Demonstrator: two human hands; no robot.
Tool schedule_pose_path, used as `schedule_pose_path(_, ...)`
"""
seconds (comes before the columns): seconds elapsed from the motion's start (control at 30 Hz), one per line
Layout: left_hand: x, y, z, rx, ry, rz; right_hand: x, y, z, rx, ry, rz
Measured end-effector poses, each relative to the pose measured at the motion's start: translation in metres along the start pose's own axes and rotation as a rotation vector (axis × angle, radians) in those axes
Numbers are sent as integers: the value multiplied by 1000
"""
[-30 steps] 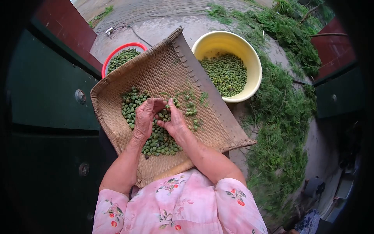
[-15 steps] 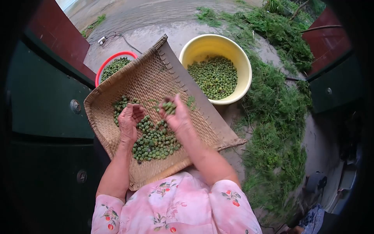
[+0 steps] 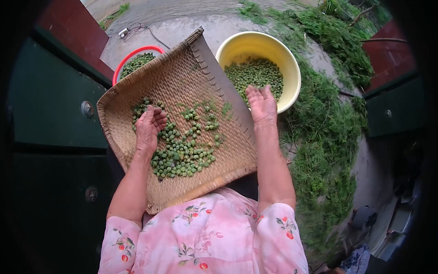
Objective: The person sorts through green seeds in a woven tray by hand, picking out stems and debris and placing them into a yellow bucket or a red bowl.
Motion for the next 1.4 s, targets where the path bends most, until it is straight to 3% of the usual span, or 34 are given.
schedule_pose_path(0.07,0,-1,4,-22,-2,3,6,10,-12,-58,388,96)
schedule_pose_path(0.1,1,-2,5,-32,-2,6,11,24,-15,-106,544,35)
schedule_pose_path(0.2,1,-2,7,-46,6,5,47,48,-43,-99,1268,201)
schedule_pose_path(0.3,2,-1,5,-48,12,5,79,69,-61,-631,1641,386)
schedule_pose_path(0.43,4,0,3,-51,6,13,86,78,-81,-784,1898,395)
schedule_pose_path(0.53,4,-1,4,-63,-3,24,87,75,-71,-748,1754,368)
schedule_pose_path(0.63,2,-2,7,-74,11,23,54,55,-72,-37,1183,191)
schedule_pose_path(0.73,5,-1,7,-89,20,30,66,58,-73,-26,840,267)
schedule_pose_path(0.87,3,-2,9,-111,21,35,92,56,-73,-583,1645,358)
schedule_pose_path(1.0,2,-3,11,-111,12,44,100,60,-85,-815,1882,323)
schedule_pose_path(1.1,1,-4,12,-113,12,39,84,48,-80,-345,1538,291)
schedule_pose_path(1.2,2,-3,12,-117,8,39,80,62,-92,160,549,323)
schedule_pose_path(1.23,3,-3,13,-117,5,45,82,63,-92,150,587,352)
schedule_pose_path(1.33,4,-2,14,-121,-1,52,83,59,-100,54,1145,366)
schedule_pose_path(1.37,3,-2,14,-125,-1,47,93,58,-100,-198,1397,419)
schedule_pose_path(1.4,3,-2,14,-130,-1,42,97,60,-104,-294,1457,435)
Point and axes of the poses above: each hand's wrist, its own y-axis away from the middle knuckle, its own x-axis out of the palm, z = x × y, the point moved 10 cm from there along -y, towards the middle knuckle, and after that the axes turned 8 degrees about y, right-handed, at the moved point
